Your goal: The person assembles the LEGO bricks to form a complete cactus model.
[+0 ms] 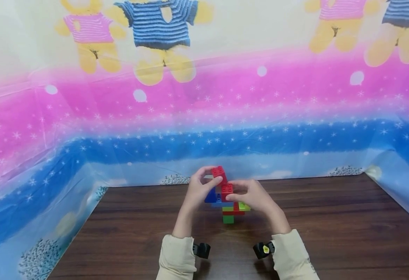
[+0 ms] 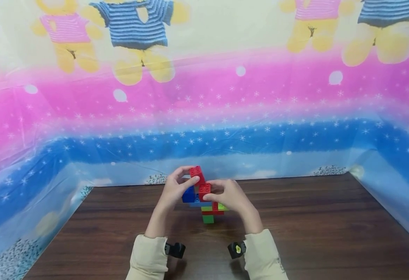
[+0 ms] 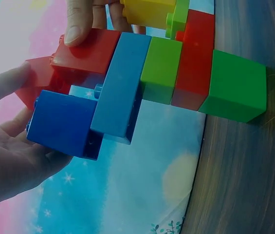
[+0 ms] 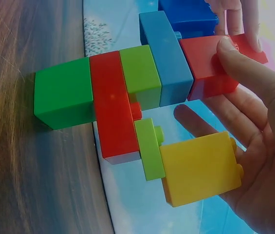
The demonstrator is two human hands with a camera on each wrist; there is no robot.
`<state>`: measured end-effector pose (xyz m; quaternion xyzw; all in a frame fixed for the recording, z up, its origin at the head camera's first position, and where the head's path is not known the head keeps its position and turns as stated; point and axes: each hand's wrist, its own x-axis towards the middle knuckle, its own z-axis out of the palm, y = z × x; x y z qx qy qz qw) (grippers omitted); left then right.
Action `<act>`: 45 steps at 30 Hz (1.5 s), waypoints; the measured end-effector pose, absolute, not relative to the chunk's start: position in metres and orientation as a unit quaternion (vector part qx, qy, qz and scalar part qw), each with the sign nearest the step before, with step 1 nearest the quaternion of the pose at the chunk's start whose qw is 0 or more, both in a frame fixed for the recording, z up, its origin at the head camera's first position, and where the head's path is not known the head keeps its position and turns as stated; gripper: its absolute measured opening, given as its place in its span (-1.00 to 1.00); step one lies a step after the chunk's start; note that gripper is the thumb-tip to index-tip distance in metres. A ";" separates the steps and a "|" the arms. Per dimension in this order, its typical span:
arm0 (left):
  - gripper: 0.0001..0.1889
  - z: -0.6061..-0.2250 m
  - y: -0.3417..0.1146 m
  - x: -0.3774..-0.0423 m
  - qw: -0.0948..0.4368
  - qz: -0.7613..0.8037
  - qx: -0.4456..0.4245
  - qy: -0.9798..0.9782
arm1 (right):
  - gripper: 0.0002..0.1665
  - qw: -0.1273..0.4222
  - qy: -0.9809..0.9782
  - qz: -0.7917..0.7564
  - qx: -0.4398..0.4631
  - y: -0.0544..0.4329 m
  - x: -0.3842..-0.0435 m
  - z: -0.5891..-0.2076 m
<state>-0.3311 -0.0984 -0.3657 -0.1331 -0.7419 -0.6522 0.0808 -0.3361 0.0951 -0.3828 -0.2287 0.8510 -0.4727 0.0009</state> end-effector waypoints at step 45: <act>-0.59 -0.366 -0.099 -0.327 0.031 -0.614 -0.191 -0.765 | -0.27 0.010 0.870 -0.454 -0.193 0.094 -0.335 -0.382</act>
